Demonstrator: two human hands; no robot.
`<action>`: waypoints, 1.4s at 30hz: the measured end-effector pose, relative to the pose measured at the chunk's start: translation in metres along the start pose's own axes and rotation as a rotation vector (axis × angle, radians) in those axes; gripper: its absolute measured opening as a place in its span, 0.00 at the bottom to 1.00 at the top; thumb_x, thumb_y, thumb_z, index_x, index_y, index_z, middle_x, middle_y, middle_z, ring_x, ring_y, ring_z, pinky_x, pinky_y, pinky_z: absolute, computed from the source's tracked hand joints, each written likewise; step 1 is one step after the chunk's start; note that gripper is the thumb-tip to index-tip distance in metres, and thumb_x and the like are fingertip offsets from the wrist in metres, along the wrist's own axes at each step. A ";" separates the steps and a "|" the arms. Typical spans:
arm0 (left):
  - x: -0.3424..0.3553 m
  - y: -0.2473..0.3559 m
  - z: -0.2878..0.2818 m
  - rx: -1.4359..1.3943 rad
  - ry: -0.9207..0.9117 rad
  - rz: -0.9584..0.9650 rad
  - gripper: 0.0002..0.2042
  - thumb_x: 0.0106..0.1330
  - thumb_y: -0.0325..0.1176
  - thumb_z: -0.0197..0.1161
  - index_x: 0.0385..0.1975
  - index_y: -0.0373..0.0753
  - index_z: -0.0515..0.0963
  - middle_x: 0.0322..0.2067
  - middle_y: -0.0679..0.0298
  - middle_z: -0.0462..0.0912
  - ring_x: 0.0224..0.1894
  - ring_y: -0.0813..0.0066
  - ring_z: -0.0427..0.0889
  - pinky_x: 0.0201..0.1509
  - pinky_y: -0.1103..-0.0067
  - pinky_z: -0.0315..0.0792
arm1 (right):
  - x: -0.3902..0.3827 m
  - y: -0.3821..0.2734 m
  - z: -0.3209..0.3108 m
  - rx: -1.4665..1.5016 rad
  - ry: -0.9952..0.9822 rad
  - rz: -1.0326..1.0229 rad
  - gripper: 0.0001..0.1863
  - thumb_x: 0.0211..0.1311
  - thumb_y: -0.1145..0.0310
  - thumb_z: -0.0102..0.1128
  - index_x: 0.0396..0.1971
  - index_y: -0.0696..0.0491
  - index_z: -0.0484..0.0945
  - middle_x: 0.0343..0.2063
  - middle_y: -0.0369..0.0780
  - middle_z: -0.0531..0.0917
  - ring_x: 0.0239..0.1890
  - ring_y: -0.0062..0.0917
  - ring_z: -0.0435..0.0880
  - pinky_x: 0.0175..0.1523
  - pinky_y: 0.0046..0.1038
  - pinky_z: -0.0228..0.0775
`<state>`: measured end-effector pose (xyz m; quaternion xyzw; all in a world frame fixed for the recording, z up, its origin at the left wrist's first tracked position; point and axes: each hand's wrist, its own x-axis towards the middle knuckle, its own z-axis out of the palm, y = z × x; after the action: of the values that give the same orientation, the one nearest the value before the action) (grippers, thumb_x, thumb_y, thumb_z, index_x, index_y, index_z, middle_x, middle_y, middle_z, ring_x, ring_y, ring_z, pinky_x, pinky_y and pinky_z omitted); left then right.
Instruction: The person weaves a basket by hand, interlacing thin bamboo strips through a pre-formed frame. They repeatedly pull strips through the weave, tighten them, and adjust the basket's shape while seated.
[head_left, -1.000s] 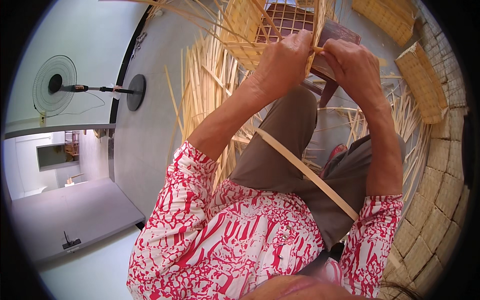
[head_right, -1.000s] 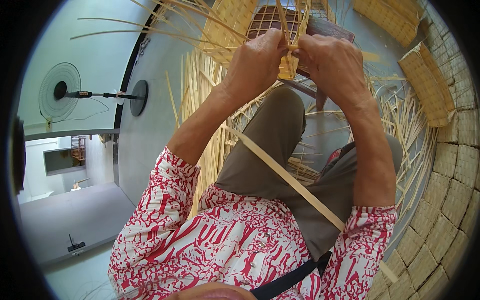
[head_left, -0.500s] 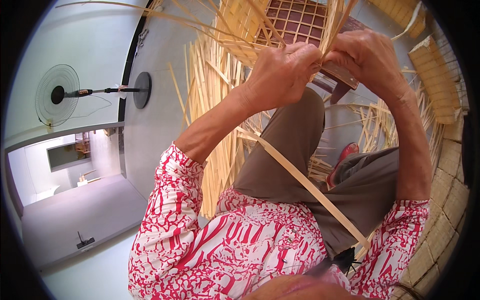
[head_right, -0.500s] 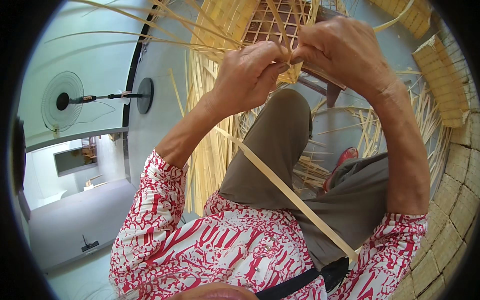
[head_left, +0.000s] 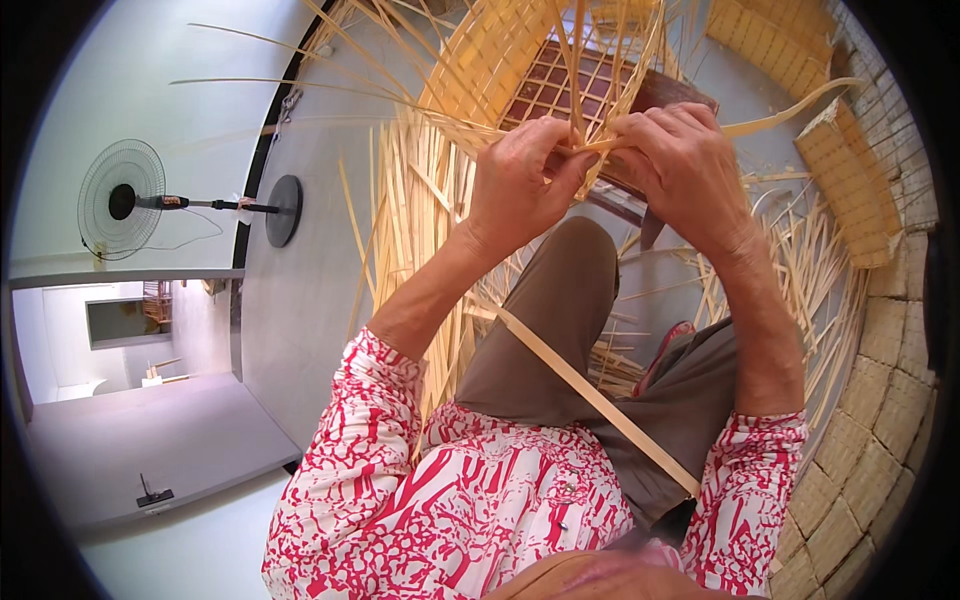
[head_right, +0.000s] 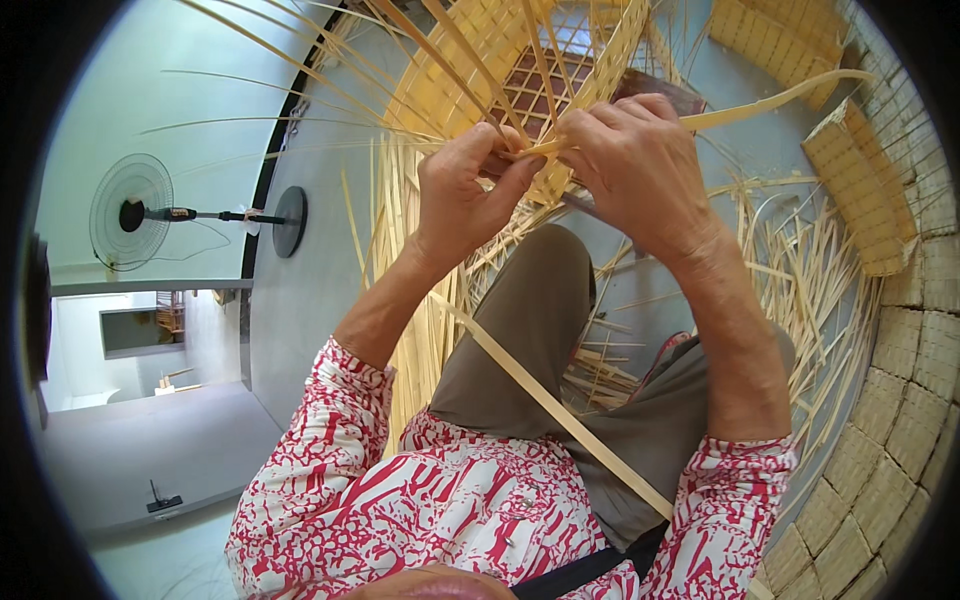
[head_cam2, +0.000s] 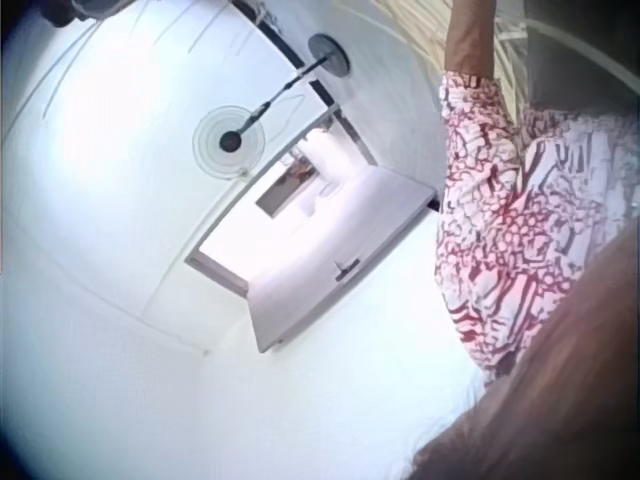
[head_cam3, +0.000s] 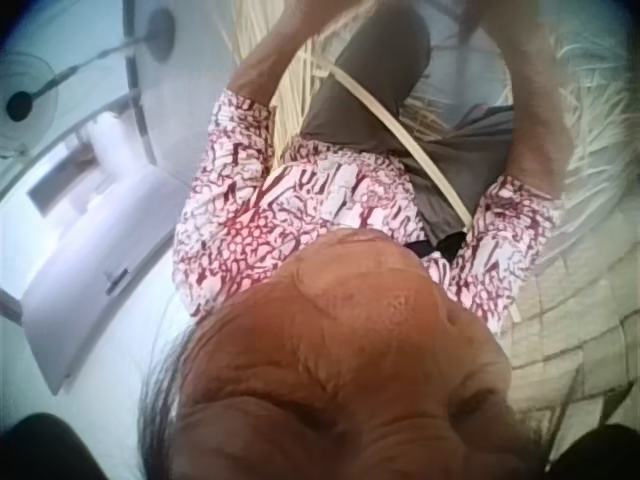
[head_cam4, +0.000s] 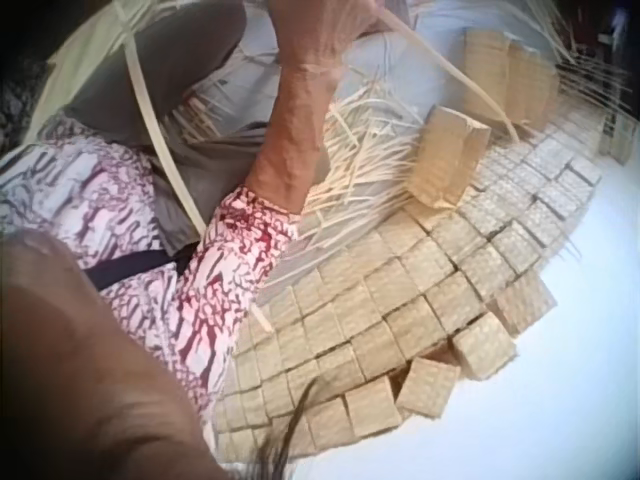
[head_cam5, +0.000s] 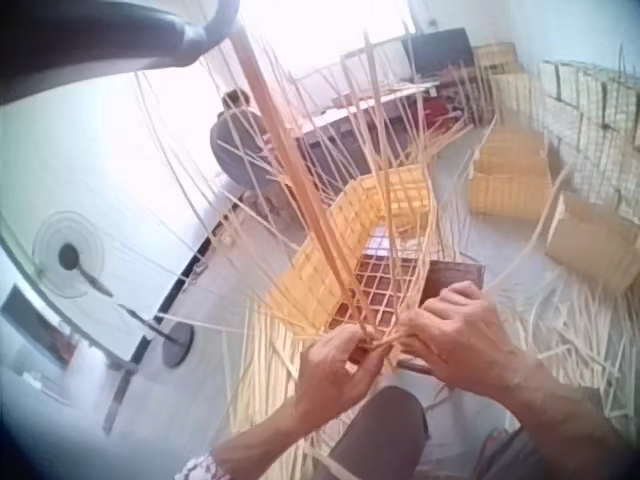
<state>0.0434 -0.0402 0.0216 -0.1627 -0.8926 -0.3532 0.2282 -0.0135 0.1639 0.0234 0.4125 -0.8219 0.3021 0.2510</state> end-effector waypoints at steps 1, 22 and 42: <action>0.003 -0.001 0.000 0.007 0.006 -0.046 0.07 0.61 0.25 0.72 0.33 0.32 0.79 0.26 0.62 0.84 0.27 0.78 0.86 0.30 0.82 0.79 | 0.004 -0.002 -0.004 -0.057 0.127 -0.031 0.06 0.61 0.67 0.64 0.35 0.52 0.81 0.28 0.41 0.84 0.34 0.38 0.84 0.48 0.36 0.71; 0.007 -0.034 0.009 -0.139 0.191 0.083 0.09 0.57 0.26 0.75 0.35 0.35 0.84 0.28 0.63 0.83 0.24 0.79 0.83 0.29 0.82 0.75 | 0.003 0.048 0.033 2.284 0.252 0.848 0.15 0.76 0.58 0.53 0.35 0.54 0.79 0.19 0.34 0.73 0.25 0.21 0.74 0.33 0.24 0.72; -0.102 -0.048 -0.067 -0.045 0.175 -0.127 0.04 0.62 0.22 0.71 0.34 0.33 0.83 0.28 0.63 0.81 0.27 0.78 0.80 0.31 0.82 0.73 | -0.002 0.009 0.034 1.379 -0.745 0.587 0.16 0.72 0.58 0.61 0.37 0.57 0.86 0.29 0.34 0.87 0.30 0.13 0.82 0.36 0.18 0.74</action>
<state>0.1267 -0.1344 -0.0151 -0.0792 -0.8696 -0.3998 0.2786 -0.0252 0.1453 -0.0043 0.3158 -0.5559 0.6342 -0.4348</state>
